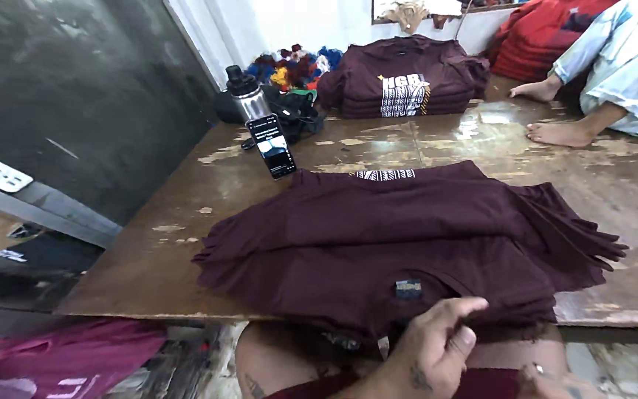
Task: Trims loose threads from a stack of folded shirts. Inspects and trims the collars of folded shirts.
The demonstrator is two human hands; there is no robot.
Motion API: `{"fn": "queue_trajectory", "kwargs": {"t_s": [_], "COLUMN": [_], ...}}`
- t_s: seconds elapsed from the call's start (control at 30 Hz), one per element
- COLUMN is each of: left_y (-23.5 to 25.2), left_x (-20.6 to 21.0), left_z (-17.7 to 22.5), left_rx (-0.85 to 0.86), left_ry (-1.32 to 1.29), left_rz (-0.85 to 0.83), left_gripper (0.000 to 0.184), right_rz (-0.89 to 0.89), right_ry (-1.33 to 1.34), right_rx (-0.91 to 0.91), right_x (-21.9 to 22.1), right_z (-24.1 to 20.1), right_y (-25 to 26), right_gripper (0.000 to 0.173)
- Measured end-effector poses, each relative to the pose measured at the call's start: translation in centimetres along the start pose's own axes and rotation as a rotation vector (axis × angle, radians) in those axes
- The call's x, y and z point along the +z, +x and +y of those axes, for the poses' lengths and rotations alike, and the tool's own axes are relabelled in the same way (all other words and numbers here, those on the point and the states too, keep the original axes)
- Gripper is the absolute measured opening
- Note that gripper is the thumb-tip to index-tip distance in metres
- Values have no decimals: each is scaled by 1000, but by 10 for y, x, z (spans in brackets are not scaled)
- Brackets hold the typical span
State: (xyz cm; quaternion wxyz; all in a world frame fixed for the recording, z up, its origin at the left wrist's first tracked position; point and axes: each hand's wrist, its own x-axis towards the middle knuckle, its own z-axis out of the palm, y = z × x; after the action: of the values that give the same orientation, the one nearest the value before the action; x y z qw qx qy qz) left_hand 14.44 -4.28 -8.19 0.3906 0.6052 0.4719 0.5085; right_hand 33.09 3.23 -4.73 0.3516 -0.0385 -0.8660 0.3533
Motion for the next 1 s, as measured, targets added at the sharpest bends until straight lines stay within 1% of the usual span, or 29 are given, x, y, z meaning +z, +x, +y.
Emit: {"fn": "queue_trajectory", "kwargs": {"t_s": [0.07,0.13,0.23,0.3,0.33,0.4,0.47,0.57,0.6,0.63,0.67,0.73,0.77,0.8,0.83,0.9,1.0], "left_y": [-2,-6,-9,-10,-10,-10,-12,-14,-14,-14,-12,-4,2,9,15,26,36], "left_x": [0,3,2,2,1,0,1,0,-2,-7,-13,-28,-35,-42,-46,-53,-56], "left_z": [-4,-3,-1,3,6,11,9,5,5,9,14,26,34,42,49,55,54], "left_rx": [-62,-102,-168,-222,-241,-248,-258,-262,-245,-209,-142,55,127,170,199,244,355], "left_ry": [-152,-303,-443,-537,-578,-617,-625,-610,-543,-398,-176,343,560,749,888,1049,1129], "left_rz": [-6,25,30,-5,-15,-23,-20,-21,-22,-20,-13,28,37,33,24,-40,-145], "left_gripper": [52,59,65,68,69,70,67,64,62,59,53,41,42,48,50,40,32], "right_rz": [139,249,274,318,346,369,340,262,232,213,201,192,185,178,174,171,172], "right_ry": [-151,-295,-406,-400,-385,-334,-261,-105,-64,-43,-51,-103,-131,-161,-180,-208,-260], "right_rx": [20,54,19,-56,-81,-75,-24,-2,5,11,14,3,-8,-25,-43,-58,-54], "right_x": [-1,5,20,27,27,28,26,19,18,16,15,12,10,9,8,7,6], "right_z": [14,34,68,81,84,84,79,70,67,64,61,55,54,53,53,51,45], "right_y": [-7,-13,-6,-2,-1,-4,-11,-19,-20,-19,-19,-21,-22,-23,-23,-23,-20], "right_gripper": [29,21,26,17,16,20,24,25,25,24,24,24,24,23,22,17,13]}}
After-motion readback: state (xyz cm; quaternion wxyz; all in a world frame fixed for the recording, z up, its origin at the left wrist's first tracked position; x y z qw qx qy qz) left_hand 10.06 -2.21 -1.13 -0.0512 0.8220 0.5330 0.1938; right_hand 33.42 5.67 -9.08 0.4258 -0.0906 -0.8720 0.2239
